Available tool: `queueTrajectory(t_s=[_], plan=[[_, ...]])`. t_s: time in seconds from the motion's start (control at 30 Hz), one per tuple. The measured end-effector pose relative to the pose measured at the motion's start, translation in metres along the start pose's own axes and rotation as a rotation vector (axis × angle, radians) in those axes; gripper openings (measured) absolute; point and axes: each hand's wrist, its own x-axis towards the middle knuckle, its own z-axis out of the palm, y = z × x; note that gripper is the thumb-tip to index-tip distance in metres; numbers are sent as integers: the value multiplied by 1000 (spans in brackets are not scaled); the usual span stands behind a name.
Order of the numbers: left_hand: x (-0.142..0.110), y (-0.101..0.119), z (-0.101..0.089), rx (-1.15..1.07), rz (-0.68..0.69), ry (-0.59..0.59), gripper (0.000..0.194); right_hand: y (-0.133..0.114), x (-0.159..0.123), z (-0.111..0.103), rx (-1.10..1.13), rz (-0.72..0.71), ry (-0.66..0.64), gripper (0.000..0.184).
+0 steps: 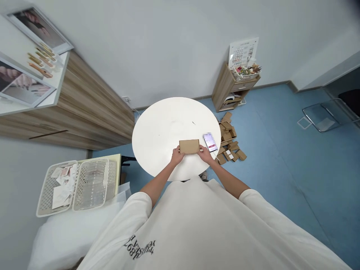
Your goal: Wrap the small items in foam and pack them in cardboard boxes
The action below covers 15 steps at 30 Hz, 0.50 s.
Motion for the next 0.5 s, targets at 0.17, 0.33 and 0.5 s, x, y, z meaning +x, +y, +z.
queueTrajectory(t_s=[0.17,0.33,0.5], plan=[[-5,41,61,5,69,-43,68,33,-16,-62,-35,1,98,50],[-12,83,128,43,156,-116,67,65,-35,-126,-101,66,330,51],[-14,126,190,76,240,-207,65,84,-52,-186,-161,131,510,53]])
